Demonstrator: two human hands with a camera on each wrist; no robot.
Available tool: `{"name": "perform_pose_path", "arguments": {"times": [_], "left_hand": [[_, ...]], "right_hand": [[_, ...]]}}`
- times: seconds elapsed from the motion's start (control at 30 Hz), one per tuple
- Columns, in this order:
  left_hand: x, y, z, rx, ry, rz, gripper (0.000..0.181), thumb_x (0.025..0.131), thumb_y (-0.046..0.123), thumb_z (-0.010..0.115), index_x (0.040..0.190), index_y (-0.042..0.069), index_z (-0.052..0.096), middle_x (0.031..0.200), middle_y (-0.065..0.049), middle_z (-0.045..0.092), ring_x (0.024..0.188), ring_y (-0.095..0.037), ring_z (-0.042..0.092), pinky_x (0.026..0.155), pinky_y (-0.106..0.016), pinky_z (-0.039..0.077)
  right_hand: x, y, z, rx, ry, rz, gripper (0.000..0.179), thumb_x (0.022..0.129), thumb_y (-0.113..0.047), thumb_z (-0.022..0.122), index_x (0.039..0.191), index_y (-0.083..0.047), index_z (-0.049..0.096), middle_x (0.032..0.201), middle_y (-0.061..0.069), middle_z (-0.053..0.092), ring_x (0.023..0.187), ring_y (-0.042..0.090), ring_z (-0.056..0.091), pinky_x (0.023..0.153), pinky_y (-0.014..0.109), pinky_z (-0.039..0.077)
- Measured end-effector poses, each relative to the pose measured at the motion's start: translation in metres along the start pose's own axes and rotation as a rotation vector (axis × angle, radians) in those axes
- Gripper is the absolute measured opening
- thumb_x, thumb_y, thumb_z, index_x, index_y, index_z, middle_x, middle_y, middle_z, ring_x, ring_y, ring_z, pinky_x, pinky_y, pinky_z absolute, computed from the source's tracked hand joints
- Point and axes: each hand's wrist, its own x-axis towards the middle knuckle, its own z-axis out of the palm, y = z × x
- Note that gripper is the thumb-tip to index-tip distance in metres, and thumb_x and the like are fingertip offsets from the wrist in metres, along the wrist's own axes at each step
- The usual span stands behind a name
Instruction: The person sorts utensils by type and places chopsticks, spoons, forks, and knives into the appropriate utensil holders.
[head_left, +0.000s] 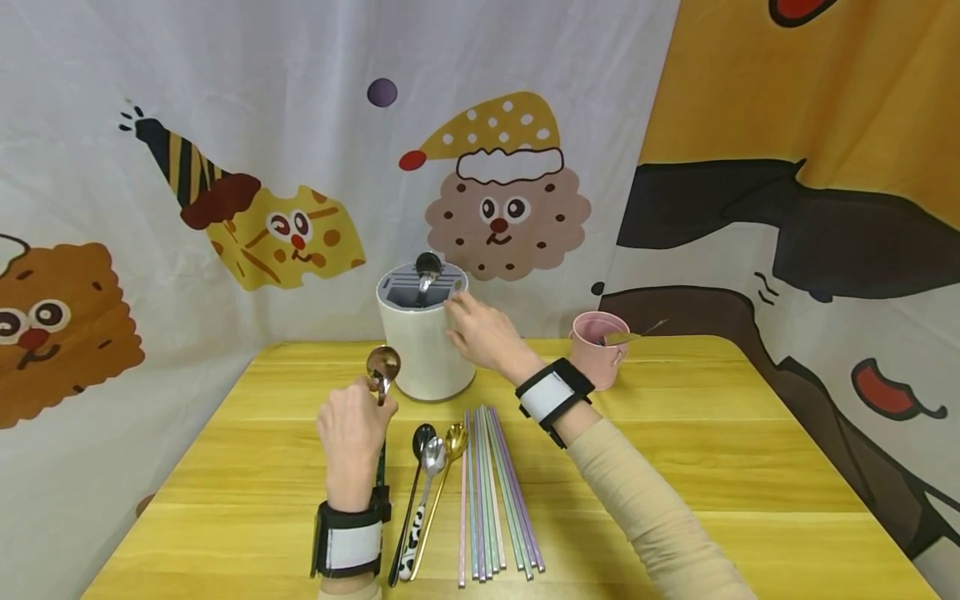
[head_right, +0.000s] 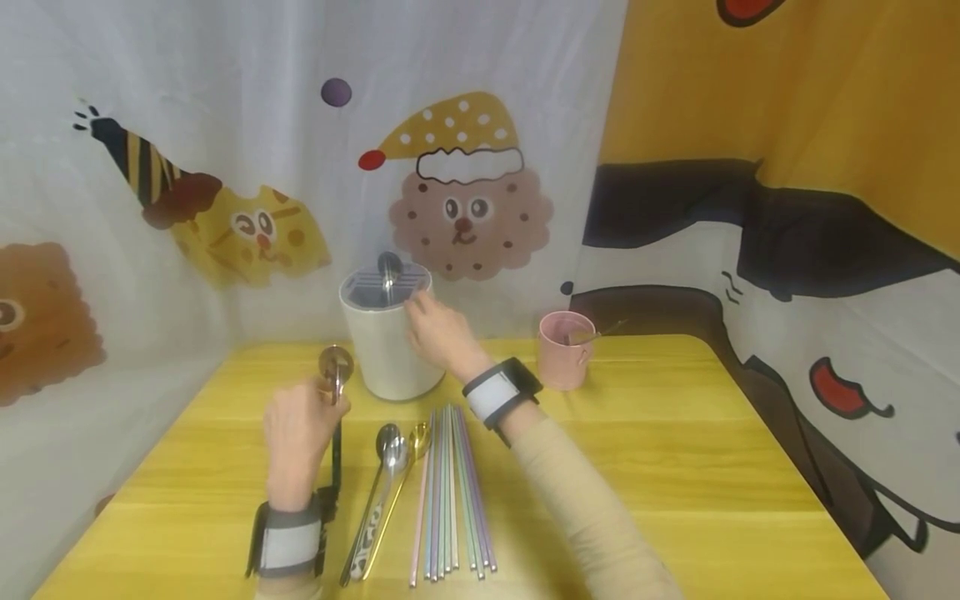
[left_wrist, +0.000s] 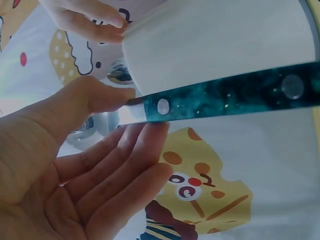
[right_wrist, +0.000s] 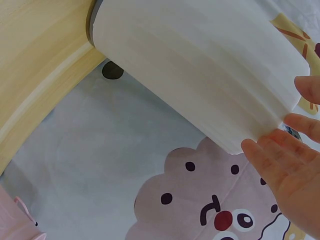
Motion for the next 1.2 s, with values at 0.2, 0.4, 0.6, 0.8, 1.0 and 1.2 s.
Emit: {"name": "perform_pose_path", "arguments": {"times": [0.2, 0.4, 0.6, 0.8, 1.0, 1.2], "left_hand": [[0.000, 0.005, -0.003, -0.045, 0.114, 0.044, 0.014, 0.072, 0.008, 0.073, 0.076, -0.004, 0.068, 0.051, -0.012, 0.059, 0.038, -0.019, 0.042, 0.036, -0.024, 0.024], [0.001, 0.009, -0.002, -0.121, 0.273, 0.116, 0.015, 0.071, 0.008, 0.075, 0.075, -0.006, 0.068, 0.055, -0.015, 0.064, 0.037, -0.021, 0.047, 0.035, -0.027, 0.032], [0.002, 0.011, -0.001, -0.197, 0.356, 0.179, 0.018, 0.071, 0.006, 0.077, 0.080, -0.008, 0.069, 0.063, -0.019, 0.068, 0.044, -0.029, 0.059, 0.041, -0.037, 0.046], [0.003, 0.015, 0.000, -0.250, 0.422, 0.252, 0.020, 0.070, 0.003, 0.077, 0.085, -0.008, 0.069, 0.069, -0.021, 0.070, 0.049, -0.030, 0.064, 0.043, -0.036, 0.050], [0.003, 0.020, 0.000, -0.263, 0.484, 0.298, 0.016, 0.071, 0.002, 0.075, 0.082, -0.007, 0.068, 0.069, -0.018, 0.070, 0.049, -0.028, 0.064, 0.043, -0.034, 0.050], [0.001, 0.023, 0.002, -0.297, 0.555, 0.364, 0.017, 0.070, -0.001, 0.075, 0.083, -0.008, 0.066, 0.070, -0.020, 0.070, 0.052, -0.029, 0.065, 0.047, -0.033, 0.052]], "right_hand": [[0.001, 0.000, 0.000, -0.006, 0.001, -0.002, 0.047, 0.091, -0.024, 0.062, 0.133, -0.005, 0.050, 0.134, 0.012, 0.050, 0.097, 0.025, 0.065, 0.079, 0.036, 0.056], [0.001, 0.000, -0.001, -0.012, -0.004, -0.002, 0.048, 0.091, -0.024, 0.061, 0.134, -0.005, 0.050, 0.134, 0.012, 0.050, 0.097, 0.025, 0.065, 0.079, 0.036, 0.056], [0.002, 0.000, 0.001, -0.015, -0.005, -0.002, 0.048, 0.091, -0.024, 0.062, 0.134, -0.005, 0.050, 0.134, 0.012, 0.050, 0.098, 0.024, 0.065, 0.079, 0.035, 0.056], [0.001, 0.000, 0.001, -0.017, -0.002, 0.005, 0.048, 0.091, -0.025, 0.062, 0.134, -0.005, 0.050, 0.134, 0.011, 0.050, 0.097, 0.025, 0.065, 0.078, 0.035, 0.057], [0.000, -0.001, -0.001, -0.012, 0.007, 0.005, 0.049, 0.090, -0.024, 0.063, 0.133, -0.005, 0.050, 0.134, 0.012, 0.050, 0.098, 0.026, 0.065, 0.078, 0.036, 0.057], [0.000, -0.001, 0.000, -0.013, -0.009, 0.007, 0.049, 0.091, -0.024, 0.063, 0.134, -0.005, 0.049, 0.136, 0.012, 0.049, 0.101, 0.026, 0.064, 0.080, 0.036, 0.056]]}}
